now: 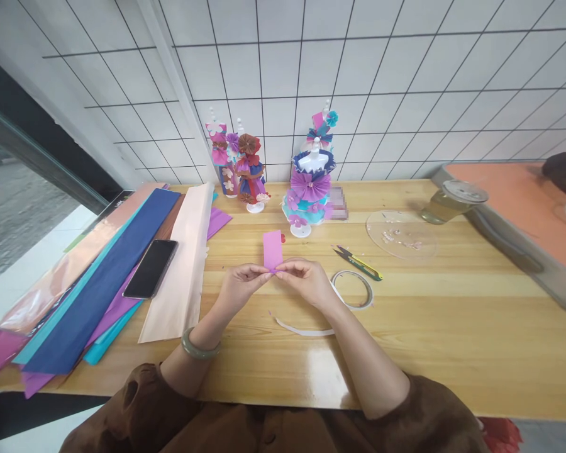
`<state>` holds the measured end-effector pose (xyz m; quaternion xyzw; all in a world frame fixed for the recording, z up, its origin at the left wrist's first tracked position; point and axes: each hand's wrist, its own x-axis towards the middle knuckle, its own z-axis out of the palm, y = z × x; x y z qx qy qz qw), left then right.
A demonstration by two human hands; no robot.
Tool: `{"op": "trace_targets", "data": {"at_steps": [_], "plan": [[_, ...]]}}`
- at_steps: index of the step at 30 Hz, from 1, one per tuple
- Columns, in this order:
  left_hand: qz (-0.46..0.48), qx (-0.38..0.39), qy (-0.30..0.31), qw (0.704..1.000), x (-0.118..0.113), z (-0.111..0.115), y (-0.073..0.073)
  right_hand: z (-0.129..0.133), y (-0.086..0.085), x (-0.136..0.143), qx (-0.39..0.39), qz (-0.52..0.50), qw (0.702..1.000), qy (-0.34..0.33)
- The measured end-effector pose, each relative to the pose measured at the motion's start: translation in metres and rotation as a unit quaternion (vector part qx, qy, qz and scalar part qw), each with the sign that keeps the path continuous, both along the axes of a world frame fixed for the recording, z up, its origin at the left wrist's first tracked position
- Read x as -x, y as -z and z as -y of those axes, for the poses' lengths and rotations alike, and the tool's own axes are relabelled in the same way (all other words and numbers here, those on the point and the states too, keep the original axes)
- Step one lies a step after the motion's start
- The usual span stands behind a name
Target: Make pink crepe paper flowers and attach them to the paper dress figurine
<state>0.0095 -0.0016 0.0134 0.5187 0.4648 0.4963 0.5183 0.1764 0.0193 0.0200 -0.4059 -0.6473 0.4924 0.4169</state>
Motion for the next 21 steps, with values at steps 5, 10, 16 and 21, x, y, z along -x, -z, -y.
{"op": "trace_targets", "data": {"at_steps": [5, 10, 16, 21], "plan": [[0.01, 0.014, -0.004, 1.0, 0.0001, -0.0009, 0.0017, 0.0004, 0.0001, 0.0006, -0.001, 0.007, 1.0, 0.012], [0.015, 0.023, -0.016, 0.999, -0.0008, -0.0009, 0.0003, 0.002, 0.0001, 0.0013, 0.019, 0.006, 0.999, 0.031], [0.019, -0.003, -0.021, 1.0, -0.0025, -0.0013, -0.0006, 0.0036, -0.0024, 0.004, 0.038, 0.001, 0.998, 0.044], [0.078, -0.01, 0.009, 0.997, -0.0034, -0.002, 0.0026, 0.0035, -0.0023, 0.0046, 0.026, 0.002, 0.999, 0.045]]}}
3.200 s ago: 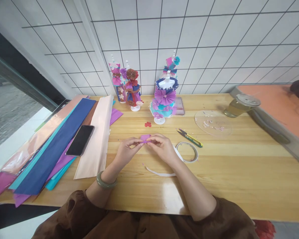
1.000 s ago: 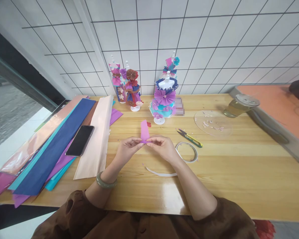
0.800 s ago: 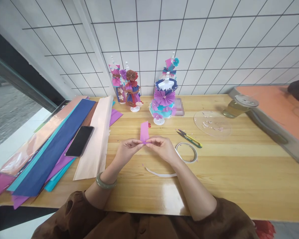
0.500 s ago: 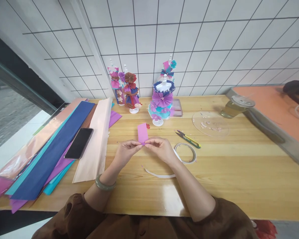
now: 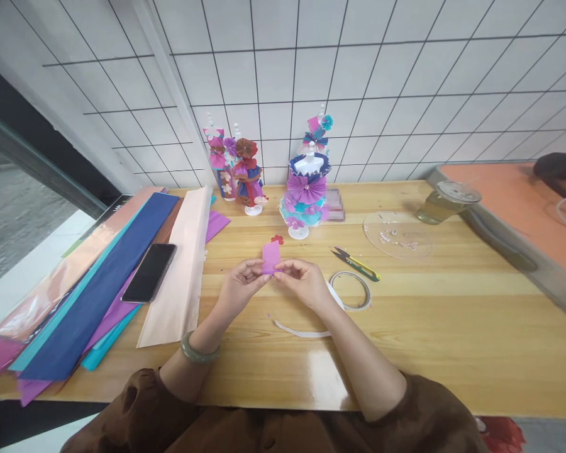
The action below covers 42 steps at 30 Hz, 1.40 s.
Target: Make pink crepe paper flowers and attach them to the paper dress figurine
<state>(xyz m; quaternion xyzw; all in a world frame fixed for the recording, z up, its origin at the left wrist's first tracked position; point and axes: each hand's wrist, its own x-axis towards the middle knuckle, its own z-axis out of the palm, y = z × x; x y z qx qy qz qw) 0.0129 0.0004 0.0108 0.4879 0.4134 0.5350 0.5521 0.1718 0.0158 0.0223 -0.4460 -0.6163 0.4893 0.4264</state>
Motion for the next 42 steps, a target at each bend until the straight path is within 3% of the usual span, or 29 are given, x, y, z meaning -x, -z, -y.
{"op": "trace_targets", "data": {"at_steps": [4, 18, 29, 42], "plan": [[0.02, 0.0, 0.029, 0.999, -0.001, 0.0, -0.001, 0.001, 0.0, 0.0, -0.003, 0.016, 1.0, -0.008], [-0.036, -0.029, 0.002, 0.999, 0.001, -0.002, 0.011, 0.001, 0.003, 0.0, -0.018, 0.024, 0.999, -0.027], [-0.156, -0.062, -0.032, 0.985, 0.004, -0.001, 0.012, -0.001, 0.003, -0.004, -0.075, 0.056, 0.995, -0.027], [-0.26, -0.166, -0.039, 0.951, 0.007, 0.002, -0.005, 0.0, -0.001, -0.006, -0.125, 0.1, 0.987, -0.029]]}}
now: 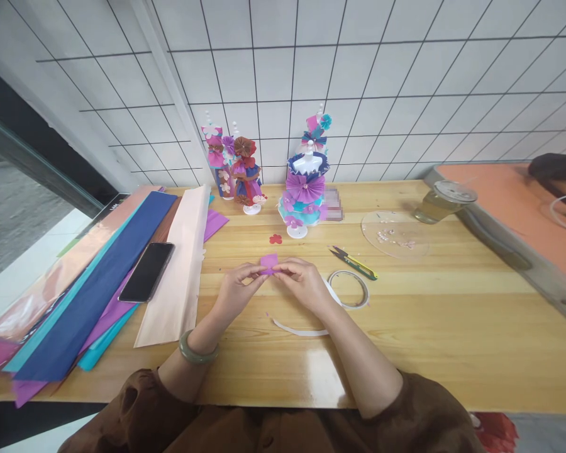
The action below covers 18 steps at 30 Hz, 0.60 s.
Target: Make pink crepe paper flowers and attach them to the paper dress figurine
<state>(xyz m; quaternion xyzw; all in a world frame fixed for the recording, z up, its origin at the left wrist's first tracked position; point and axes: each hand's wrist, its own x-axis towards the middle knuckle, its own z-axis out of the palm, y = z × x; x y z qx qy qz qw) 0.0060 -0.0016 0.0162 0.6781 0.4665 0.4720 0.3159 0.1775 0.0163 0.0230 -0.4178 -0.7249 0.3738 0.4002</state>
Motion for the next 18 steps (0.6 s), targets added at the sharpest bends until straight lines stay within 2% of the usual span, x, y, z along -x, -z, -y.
{"op": "trace_targets", "data": {"at_steps": [8, 18], "plan": [[-0.024, 0.005, -0.002, 1.0, 0.0008, -0.0007, 0.0034, -0.0002, -0.0021, -0.0004, -0.008, 0.01, 1.0, -0.004], [-0.027, 0.003, 0.011, 1.0, 0.0014, 0.0001, 0.0029, -0.0015, 0.0034, -0.0001, 0.035, 0.01, 0.999, -0.007]]}}
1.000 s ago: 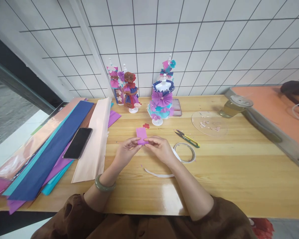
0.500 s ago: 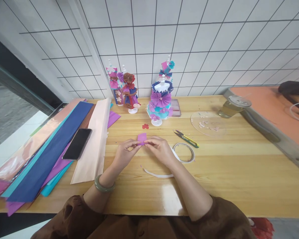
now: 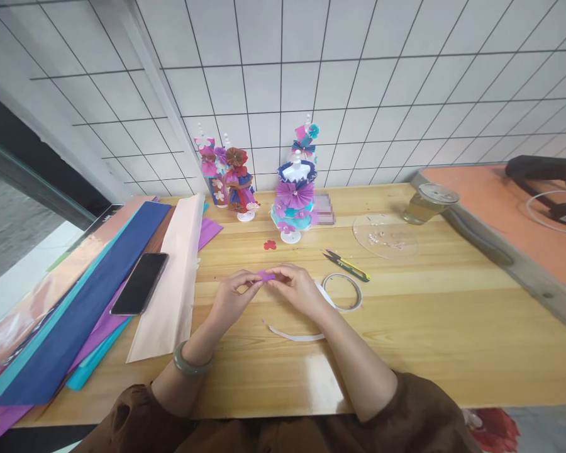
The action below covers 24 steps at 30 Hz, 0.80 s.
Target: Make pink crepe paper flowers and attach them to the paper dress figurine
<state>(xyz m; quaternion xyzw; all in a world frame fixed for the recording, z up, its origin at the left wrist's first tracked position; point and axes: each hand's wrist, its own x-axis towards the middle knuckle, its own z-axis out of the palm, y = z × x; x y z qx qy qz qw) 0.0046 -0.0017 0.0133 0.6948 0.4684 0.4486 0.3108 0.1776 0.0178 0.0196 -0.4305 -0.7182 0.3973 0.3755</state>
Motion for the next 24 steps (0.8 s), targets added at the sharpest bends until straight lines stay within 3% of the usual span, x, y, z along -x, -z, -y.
{"op": "trace_targets", "data": {"at_steps": [8, 18, 24], "plan": [[0.028, 0.046, 0.005, 0.999, -0.0008, -0.0008, 0.0002, 0.0009, -0.0044, 0.001, -0.008, -0.012, 1.0, -0.009], [0.188, 0.152, 0.017, 0.97, -0.0044, -0.0044, 0.002, 0.0012, -0.0032, 0.0038, 0.05, -0.057, 0.997, -0.003], [0.187, 0.161, 0.014, 0.969, -0.0034, -0.0041, 0.0044, -0.0005, -0.0019, 0.0043, 0.059, -0.068, 0.996, 0.016]]}}
